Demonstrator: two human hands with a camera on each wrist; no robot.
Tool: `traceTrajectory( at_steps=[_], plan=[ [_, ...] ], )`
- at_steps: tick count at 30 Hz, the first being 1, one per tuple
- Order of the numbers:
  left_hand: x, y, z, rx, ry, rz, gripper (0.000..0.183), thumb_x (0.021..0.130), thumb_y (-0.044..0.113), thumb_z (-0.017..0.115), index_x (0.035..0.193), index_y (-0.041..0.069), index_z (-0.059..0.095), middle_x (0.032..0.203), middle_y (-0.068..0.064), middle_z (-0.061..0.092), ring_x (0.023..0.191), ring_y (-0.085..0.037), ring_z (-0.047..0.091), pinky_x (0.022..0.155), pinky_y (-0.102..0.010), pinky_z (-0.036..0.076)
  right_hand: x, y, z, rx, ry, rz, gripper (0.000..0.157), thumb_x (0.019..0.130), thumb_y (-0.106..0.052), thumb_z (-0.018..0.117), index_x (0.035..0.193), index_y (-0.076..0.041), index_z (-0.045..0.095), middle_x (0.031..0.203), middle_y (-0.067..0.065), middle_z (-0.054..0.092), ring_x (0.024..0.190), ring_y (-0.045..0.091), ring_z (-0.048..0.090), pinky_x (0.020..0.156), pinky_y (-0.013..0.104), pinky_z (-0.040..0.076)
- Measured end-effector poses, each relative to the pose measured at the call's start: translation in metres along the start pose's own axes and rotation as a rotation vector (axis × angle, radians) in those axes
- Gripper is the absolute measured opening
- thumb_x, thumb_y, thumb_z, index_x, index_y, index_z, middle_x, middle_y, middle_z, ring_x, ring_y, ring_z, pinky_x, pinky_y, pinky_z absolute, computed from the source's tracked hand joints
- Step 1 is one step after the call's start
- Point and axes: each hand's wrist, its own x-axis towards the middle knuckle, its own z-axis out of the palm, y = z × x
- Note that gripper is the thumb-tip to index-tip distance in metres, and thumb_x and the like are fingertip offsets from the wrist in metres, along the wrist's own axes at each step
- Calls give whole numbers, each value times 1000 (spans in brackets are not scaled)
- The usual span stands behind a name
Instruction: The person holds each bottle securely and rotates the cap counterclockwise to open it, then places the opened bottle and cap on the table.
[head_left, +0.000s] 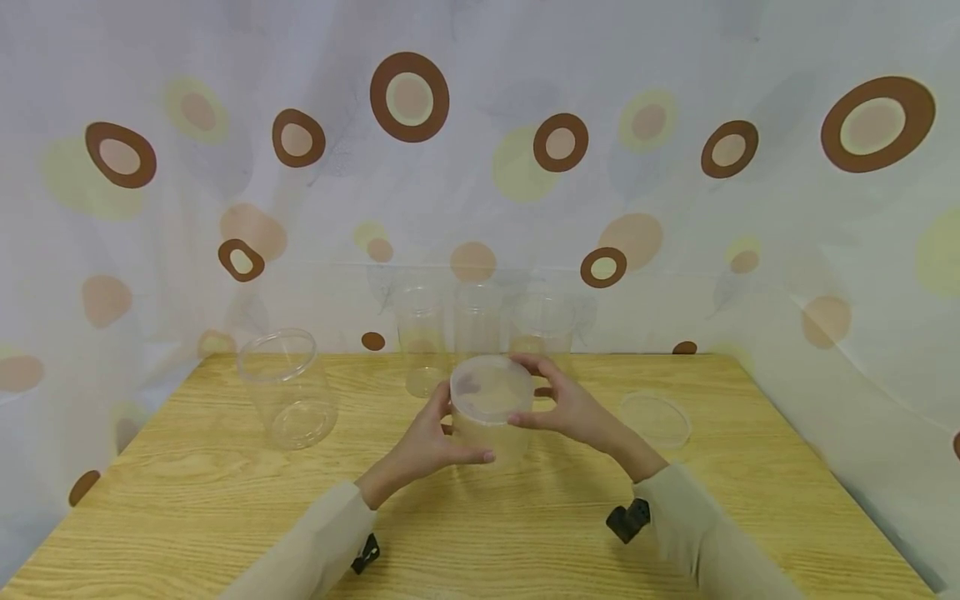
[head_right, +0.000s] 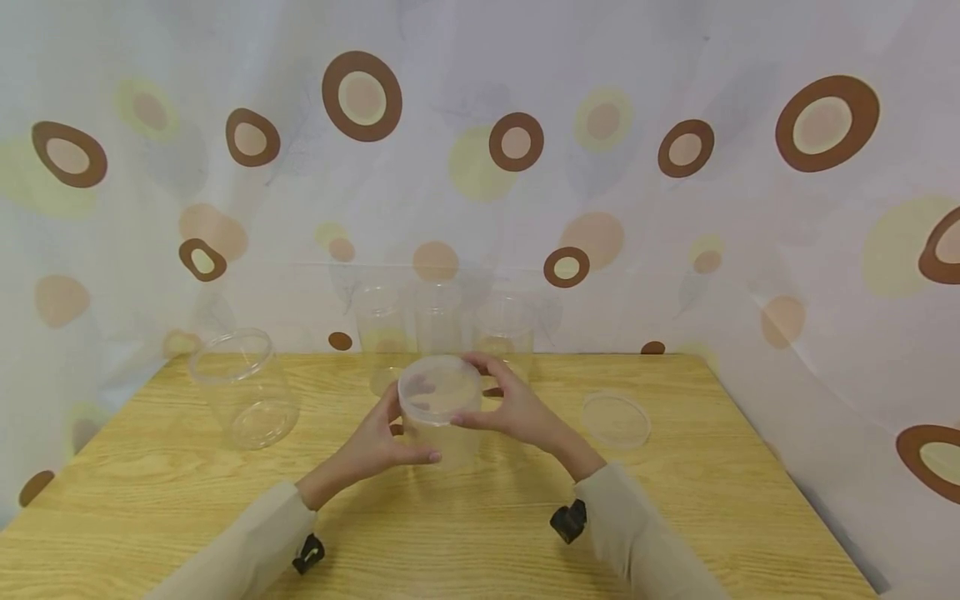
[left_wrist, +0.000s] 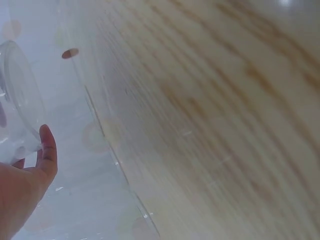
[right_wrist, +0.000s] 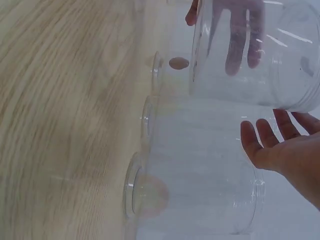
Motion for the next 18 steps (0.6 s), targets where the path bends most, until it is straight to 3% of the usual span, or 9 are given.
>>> traceTrajectory(
  at_steps=[5, 10, 14, 18],
  plan=[
    [-1, 1, -2, -26, -33, 13, 97, 65, 23, 83, 140, 23, 22, 138, -2, 35, 122, -29, 40, 87, -42, 45, 2, 1, -12, 49, -128, -39, 74, 81, -21, 70, 142, -17, 28, 140, 3, 34, 125, 27, 35, 97, 48, 36],
    [-2, 1, -3, -36, -57, 9, 96, 66, 22, 83, 140, 27, 22, 139, 1, 33, 123, -28, 39, 88, -43, 45, 3, 3, -17, 96, -188, -47, 73, 82, -18, 69, 141, -24, 28, 142, 3, 32, 127, 27, 33, 97, 47, 36],
    [-1, 1, -2, -17, -46, 11, 96, 66, 23, 83, 140, 27, 22, 139, 1, 33, 123, -28, 39, 88, -44, 43, 3, 3, -16, 100, -180, -58, 74, 81, -18, 69, 142, -19, 27, 141, 4, 33, 127, 28, 33, 96, 48, 36],
    [-1, 0, -1, 15, -7, 1, 94, 65, 25, 83, 139, 25, 24, 137, 1, 35, 122, -27, 40, 89, -45, 42, 1, 2, -11, 75, -103, -69, 78, 79, -17, 72, 142, -12, 26, 142, 5, 32, 127, 29, 32, 97, 51, 35]
  ],
)
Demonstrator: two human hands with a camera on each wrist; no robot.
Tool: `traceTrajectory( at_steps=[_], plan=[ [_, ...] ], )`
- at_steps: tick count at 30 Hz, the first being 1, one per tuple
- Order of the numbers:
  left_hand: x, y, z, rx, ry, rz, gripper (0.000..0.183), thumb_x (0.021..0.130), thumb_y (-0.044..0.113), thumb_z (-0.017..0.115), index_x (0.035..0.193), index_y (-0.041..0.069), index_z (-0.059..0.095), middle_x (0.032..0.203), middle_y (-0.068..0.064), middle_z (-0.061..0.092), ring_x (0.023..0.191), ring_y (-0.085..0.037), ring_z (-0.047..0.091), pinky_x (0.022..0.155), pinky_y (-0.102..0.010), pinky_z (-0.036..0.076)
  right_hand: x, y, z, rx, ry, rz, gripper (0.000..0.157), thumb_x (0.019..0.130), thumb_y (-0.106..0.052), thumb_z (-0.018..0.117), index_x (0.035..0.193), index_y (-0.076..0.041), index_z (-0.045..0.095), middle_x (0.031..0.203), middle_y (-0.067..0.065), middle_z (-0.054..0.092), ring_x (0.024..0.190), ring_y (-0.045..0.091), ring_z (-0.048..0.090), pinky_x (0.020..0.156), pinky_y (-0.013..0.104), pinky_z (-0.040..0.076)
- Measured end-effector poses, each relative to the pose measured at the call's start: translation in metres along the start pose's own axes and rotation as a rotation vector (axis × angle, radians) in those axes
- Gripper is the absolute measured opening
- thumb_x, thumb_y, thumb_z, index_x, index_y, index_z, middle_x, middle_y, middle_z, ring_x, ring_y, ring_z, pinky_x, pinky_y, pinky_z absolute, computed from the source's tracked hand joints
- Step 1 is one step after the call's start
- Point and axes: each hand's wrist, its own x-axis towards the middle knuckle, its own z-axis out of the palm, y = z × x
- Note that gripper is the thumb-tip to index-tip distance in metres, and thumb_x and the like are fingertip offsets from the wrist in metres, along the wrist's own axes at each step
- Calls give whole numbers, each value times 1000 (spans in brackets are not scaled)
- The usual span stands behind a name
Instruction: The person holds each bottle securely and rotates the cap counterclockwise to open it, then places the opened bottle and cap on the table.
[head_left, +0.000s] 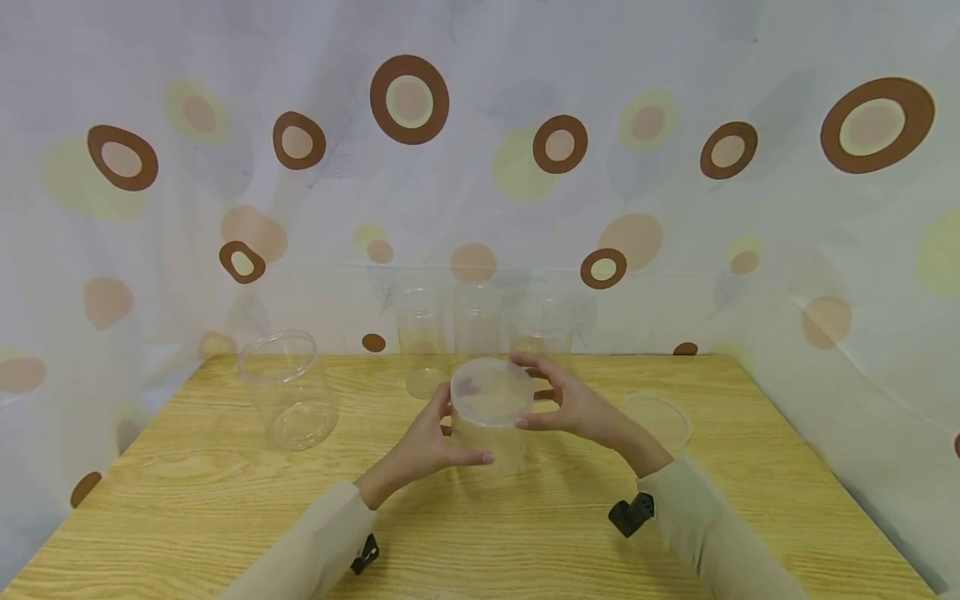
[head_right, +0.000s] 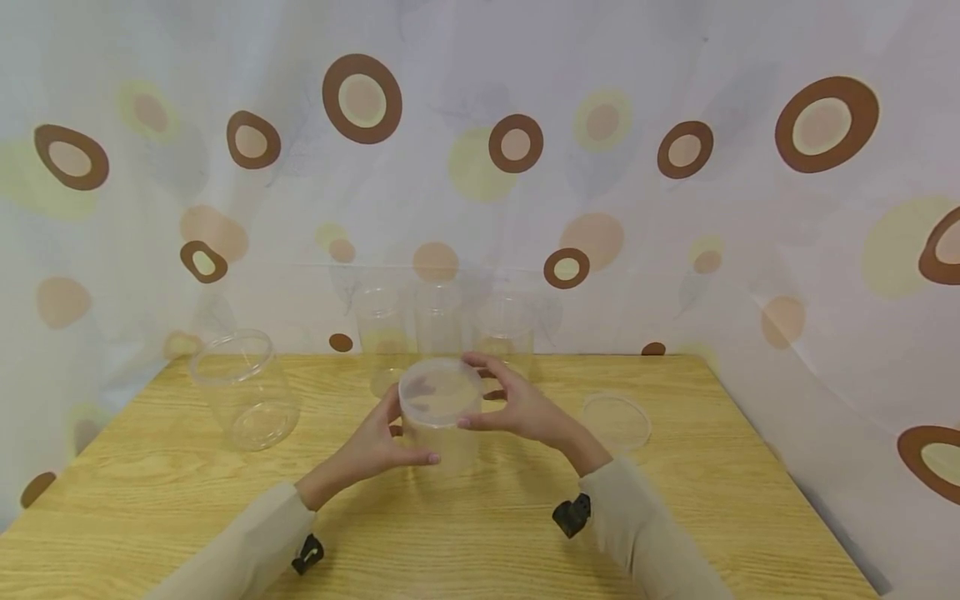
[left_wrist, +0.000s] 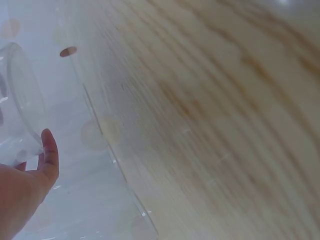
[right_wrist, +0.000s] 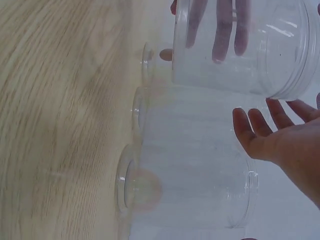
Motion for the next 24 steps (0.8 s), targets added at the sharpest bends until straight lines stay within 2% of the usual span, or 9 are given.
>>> traceTrajectory(
  at_steps=[4, 7, 12, 17, 23, 24],
  plan=[
    [1, -2, 2, 29, 45, -18, 94, 65, 26, 83, 138, 26, 25, 136, 3, 35, 122, -26, 40, 90, -47, 41, -1, -2, 10, -30, 123, 16, 80, 77, -19, 74, 141, -10, 27, 144, 11, 30, 129, 31, 30, 98, 54, 34],
    [1, -2, 3, 34, 64, -21, 95, 65, 27, 83, 139, 27, 24, 137, 2, 35, 122, -27, 39, 90, -48, 41, -1, -3, 16, -39, 197, 34, 80, 76, -21, 75, 140, -13, 28, 143, 11, 30, 129, 32, 29, 99, 55, 33],
    [2, -1, 4, 25, 64, -9, 96, 66, 28, 83, 140, 24, 22, 138, -1, 34, 122, -29, 39, 89, -49, 42, -1, -4, 21, -61, 247, 27, 77, 76, -21, 75, 139, -15, 30, 140, 9, 35, 127, 30, 33, 97, 55, 35],
    [1, 4, 4, -3, 36, -19, 94, 67, 24, 82, 139, 26, 23, 138, 1, 33, 123, -28, 38, 90, -49, 40, -1, -5, 18, -72, 209, 17, 73, 77, -21, 74, 137, -10, 33, 137, 9, 38, 124, 28, 37, 97, 50, 37],
    [-6, 30, -1, -63, -53, -38, 95, 68, 10, 79, 142, 18, 20, 140, -5, 33, 122, -28, 39, 90, -46, 41, -1, -2, 3, -37, 39, -22, 64, 81, -18, 70, 136, -17, 37, 141, 6, 34, 124, 26, 36, 97, 49, 35],
    [-6, 31, -1, -68, -66, -34, 96, 68, 10, 80, 142, 18, 20, 140, -5, 33, 121, -28, 40, 89, -44, 42, -1, -1, 1, -28, 11, -32, 64, 81, -17, 69, 137, -17, 37, 143, 7, 31, 125, 27, 35, 97, 49, 35]
  ],
)
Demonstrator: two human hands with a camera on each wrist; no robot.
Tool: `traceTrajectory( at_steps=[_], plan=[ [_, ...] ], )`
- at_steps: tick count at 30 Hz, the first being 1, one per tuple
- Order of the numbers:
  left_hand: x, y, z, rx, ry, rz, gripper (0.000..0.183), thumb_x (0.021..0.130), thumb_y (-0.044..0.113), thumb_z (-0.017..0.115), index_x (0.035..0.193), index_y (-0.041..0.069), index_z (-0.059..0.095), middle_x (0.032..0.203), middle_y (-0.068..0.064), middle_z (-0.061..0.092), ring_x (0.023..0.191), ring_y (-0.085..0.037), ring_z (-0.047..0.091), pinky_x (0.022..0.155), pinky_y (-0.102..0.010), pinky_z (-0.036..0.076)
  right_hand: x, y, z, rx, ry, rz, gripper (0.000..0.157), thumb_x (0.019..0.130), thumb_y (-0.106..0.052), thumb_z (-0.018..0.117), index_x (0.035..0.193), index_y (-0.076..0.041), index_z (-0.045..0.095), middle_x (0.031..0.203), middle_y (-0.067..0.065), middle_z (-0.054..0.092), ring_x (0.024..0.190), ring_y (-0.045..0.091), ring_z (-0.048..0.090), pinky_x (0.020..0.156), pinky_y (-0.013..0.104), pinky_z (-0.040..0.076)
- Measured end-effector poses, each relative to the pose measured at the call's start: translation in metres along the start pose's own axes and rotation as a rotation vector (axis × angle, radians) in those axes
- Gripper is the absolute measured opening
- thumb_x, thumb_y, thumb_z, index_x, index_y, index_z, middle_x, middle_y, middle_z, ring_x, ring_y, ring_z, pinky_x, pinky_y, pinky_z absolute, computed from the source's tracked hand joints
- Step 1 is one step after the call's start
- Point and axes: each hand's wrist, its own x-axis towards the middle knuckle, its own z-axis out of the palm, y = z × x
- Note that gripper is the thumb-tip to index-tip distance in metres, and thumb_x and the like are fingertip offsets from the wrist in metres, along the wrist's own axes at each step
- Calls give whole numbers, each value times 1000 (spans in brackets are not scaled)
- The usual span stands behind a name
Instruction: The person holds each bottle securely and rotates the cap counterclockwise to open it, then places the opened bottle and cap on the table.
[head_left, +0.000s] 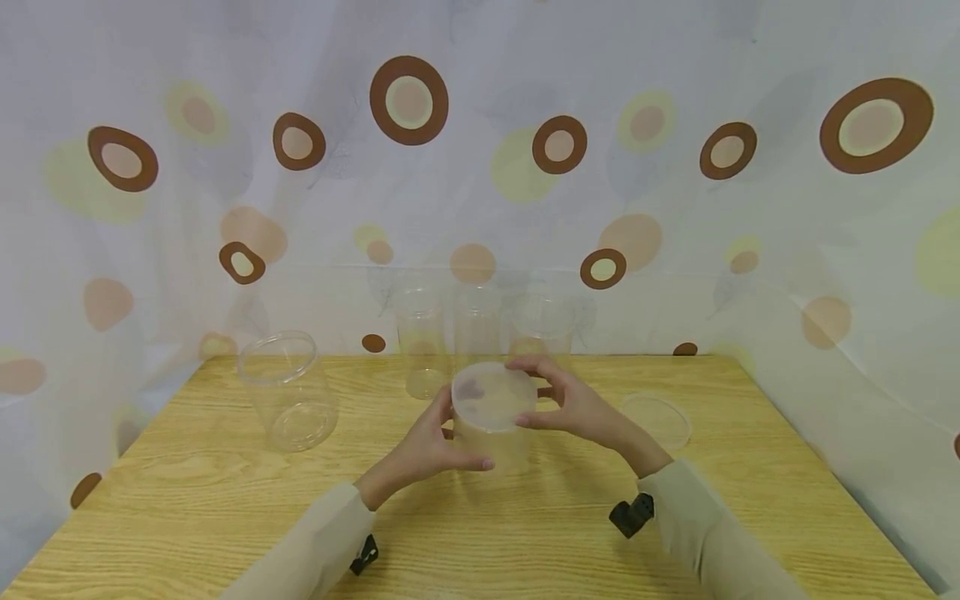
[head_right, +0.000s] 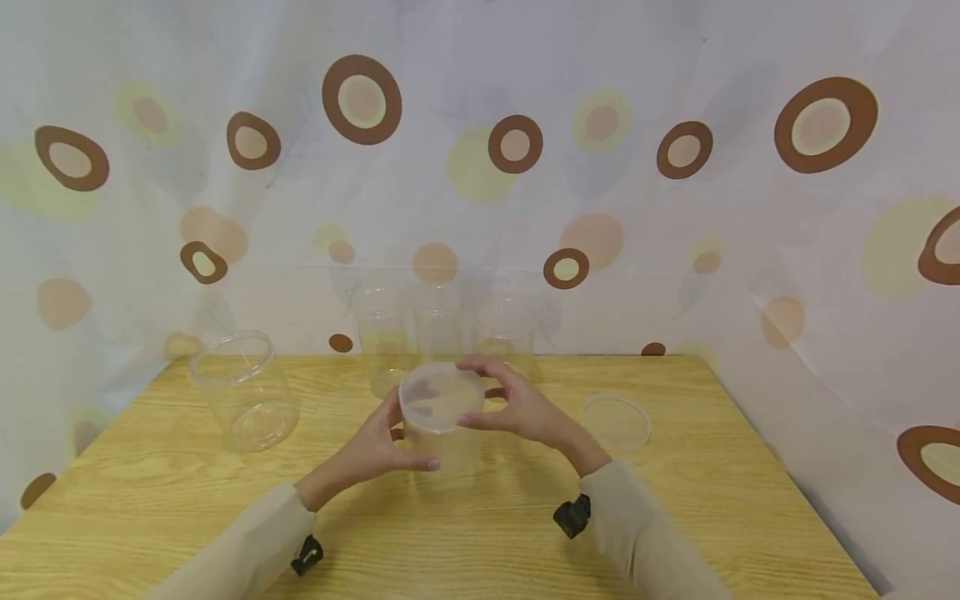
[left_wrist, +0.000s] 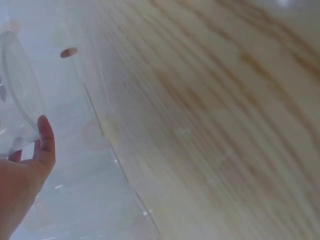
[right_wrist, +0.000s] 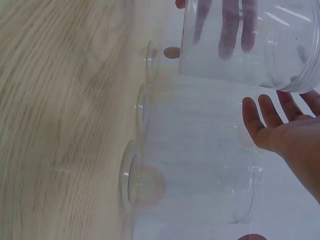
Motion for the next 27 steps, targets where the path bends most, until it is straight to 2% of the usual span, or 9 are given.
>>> traceTrajectory(
  at_steps=[6, 12, 16, 22, 27],
  plan=[
    [-2, 2, -2, -1, -50, 21, 96, 69, 12, 80, 143, 18, 19, 139, -6, 35, 121, -28, 40, 88, -41, 43, 2, 4, -9, 81, -117, -25, 67, 82, -13, 68, 139, -11, 32, 146, 13, 24, 126, 28, 34, 98, 50, 36],
    [-2, 3, -3, -1, -53, 25, 94, 69, 12, 80, 142, 19, 21, 139, -5, 35, 122, -28, 41, 89, -42, 43, 3, 3, -10, 117, -142, -24, 70, 82, -10, 68, 141, -12, 30, 145, 9, 27, 127, 29, 33, 98, 51, 36],
    [-1, 2, -2, 11, -31, 15, 95, 69, 12, 79, 142, 19, 20, 140, -5, 34, 121, -28, 40, 88, -42, 42, 1, 1, -7, 78, -85, -23, 74, 81, -13, 70, 142, -11, 28, 145, 7, 29, 130, 31, 29, 99, 53, 34],
    [0, 0, -1, 47, 16, -4, 92, 70, 12, 79, 141, 17, 22, 139, -6, 34, 122, -27, 40, 90, -44, 41, -1, -1, 5, -34, 62, 11, 82, 75, -19, 76, 141, -8, 28, 141, 7, 35, 125, 28, 33, 96, 50, 35],
    [0, 0, 0, 56, 36, -14, 92, 70, 12, 79, 141, 17, 22, 139, -5, 32, 126, -28, 37, 93, -48, 39, -1, -2, 12, -39, 126, 66, 81, 75, -23, 76, 140, -9, 30, 139, 9, 36, 123, 27, 36, 97, 48, 35]
  ],
)
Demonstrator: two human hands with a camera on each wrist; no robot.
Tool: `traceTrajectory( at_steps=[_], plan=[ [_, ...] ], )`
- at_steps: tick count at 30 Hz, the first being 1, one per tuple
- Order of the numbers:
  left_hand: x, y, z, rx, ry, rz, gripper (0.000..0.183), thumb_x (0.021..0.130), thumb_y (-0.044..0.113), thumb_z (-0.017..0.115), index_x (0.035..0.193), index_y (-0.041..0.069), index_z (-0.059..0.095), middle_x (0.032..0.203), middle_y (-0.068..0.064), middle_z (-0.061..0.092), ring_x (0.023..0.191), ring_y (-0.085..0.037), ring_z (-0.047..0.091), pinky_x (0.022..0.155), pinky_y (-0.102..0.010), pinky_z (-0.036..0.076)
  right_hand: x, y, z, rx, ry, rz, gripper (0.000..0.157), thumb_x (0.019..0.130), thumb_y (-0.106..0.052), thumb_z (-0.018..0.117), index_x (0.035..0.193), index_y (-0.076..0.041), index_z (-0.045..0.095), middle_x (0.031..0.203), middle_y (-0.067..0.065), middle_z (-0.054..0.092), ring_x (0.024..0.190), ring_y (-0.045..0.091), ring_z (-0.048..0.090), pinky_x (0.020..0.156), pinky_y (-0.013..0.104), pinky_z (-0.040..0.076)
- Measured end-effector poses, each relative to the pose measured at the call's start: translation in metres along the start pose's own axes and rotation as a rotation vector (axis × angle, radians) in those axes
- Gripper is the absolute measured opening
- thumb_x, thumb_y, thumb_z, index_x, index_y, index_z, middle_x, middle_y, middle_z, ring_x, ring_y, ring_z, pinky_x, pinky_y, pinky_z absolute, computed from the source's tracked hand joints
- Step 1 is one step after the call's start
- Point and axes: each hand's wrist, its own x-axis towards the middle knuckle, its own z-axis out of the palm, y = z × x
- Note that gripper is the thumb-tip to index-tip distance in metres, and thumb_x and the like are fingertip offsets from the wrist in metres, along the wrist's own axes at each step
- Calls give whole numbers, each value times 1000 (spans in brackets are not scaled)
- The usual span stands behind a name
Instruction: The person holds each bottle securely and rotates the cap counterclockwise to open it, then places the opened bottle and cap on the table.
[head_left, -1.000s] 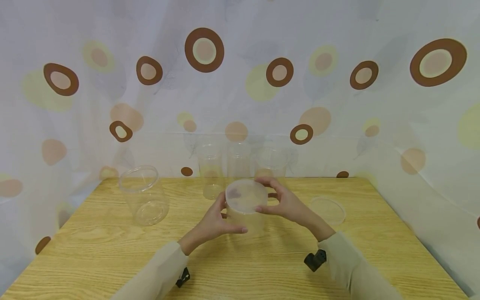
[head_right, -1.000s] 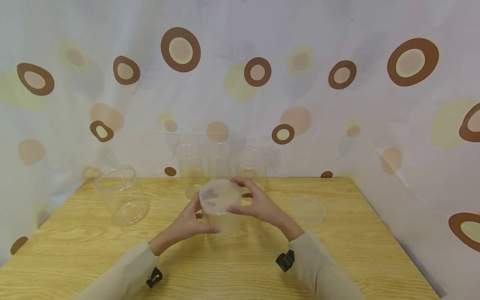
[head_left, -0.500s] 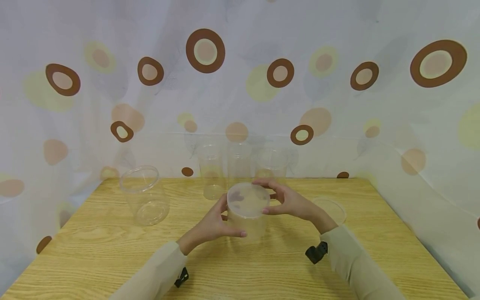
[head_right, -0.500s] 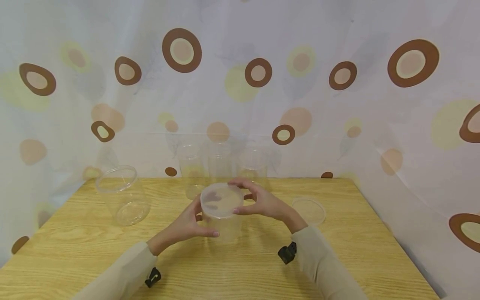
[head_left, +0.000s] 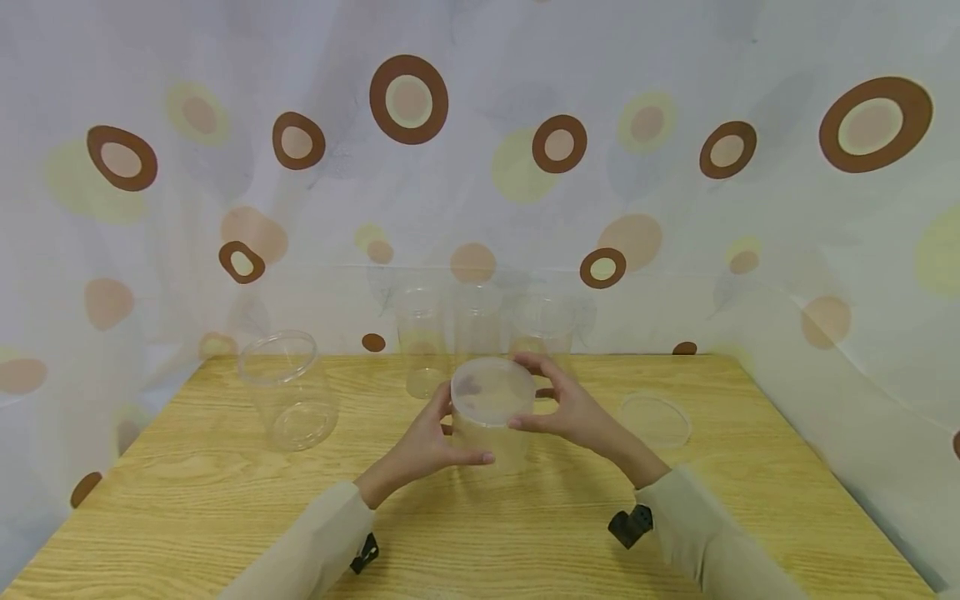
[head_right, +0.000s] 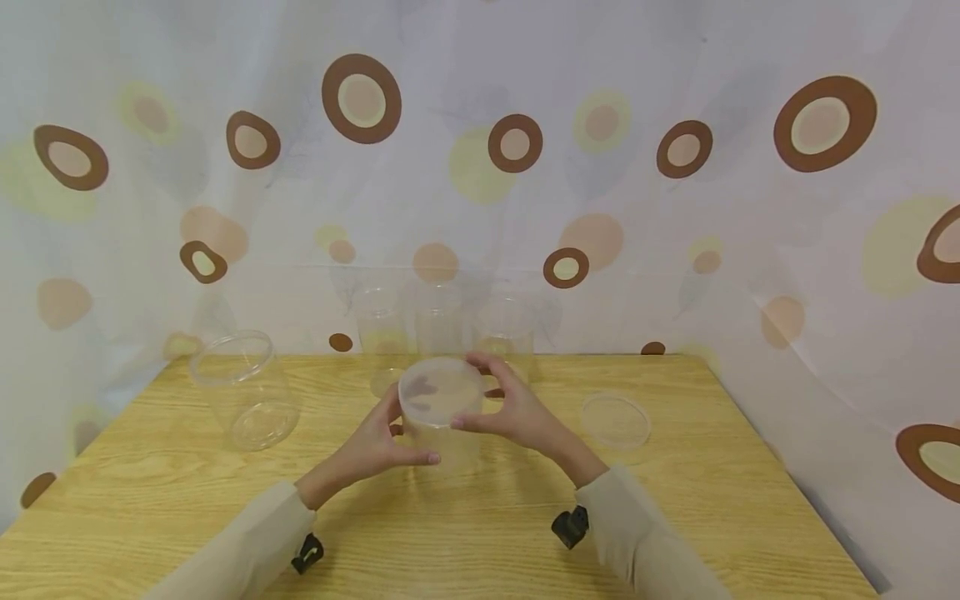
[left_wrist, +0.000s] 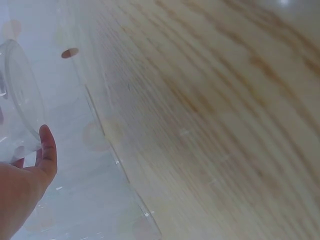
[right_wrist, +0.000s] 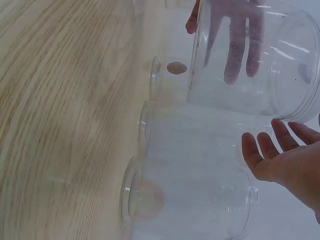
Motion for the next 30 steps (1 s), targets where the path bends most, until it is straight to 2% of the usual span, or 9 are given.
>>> traceTrajectory(
  at_steps=[4, 8, 14, 17, 21, 26, 30],
  plan=[
    [0, 0, 0, -13, -3, 3, 92, 70, 12, 79, 141, 17, 21, 141, -6, 31, 126, -29, 36, 94, -51, 38, 0, -1, 0, 3, 6, 16, 76, 76, -24, 75, 138, -11, 34, 138, 10, 38, 120, 28, 39, 98, 48, 35],
    [0, 0, 0, -32, -15, 7, 93, 69, 12, 79, 141, 16, 21, 141, -6, 31, 125, -29, 37, 92, -47, 40, 1, 1, -3, 11, -31, 9, 74, 77, -23, 74, 138, -13, 34, 138, 9, 39, 120, 27, 40, 98, 48, 35],
    [-2, 0, -3, -61, -66, 34, 95, 68, 15, 80, 142, 20, 20, 140, -4, 34, 124, -28, 39, 89, -43, 42, 4, 6, -13, 102, -172, -23, 73, 80, -17, 70, 141, -14, 30, 141, 5, 35, 124, 27, 36, 98, 49, 35],
    [-3, 0, -4, -63, -100, 50, 94, 68, 16, 80, 142, 20, 21, 140, -4, 35, 124, -28, 39, 89, -43, 43, 5, 8, -18, 161, -246, -35, 73, 81, -14, 69, 142, -16, 29, 142, 7, 32, 126, 27, 33, 98, 49, 36],
    [-3, 1, -4, -52, -113, 49, 93, 68, 16, 80, 141, 21, 23, 139, -3, 36, 125, -27, 39, 89, -43, 42, 7, 10, -22, 208, -299, -44, 74, 82, -12, 69, 143, -14, 27, 143, 10, 31, 126, 28, 32, 98, 49, 35],
    [-2, -1, -4, -55, -100, 55, 94, 69, 18, 80, 142, 18, 21, 140, -5, 35, 124, -29, 39, 88, -44, 42, 6, 9, -22, 223, -283, -40, 77, 82, -13, 68, 144, -10, 22, 145, 12, 27, 130, 31, 28, 99, 49, 33],
    [2, -18, -2, -38, -46, 46, 94, 68, 19, 81, 141, 23, 21, 139, -2, 35, 123, -27, 40, 87, -42, 42, 5, 7, -20, 187, -219, -48, 79, 81, -15, 69, 144, -11, 21, 146, 11, 25, 131, 33, 26, 97, 49, 34]
  ],
)
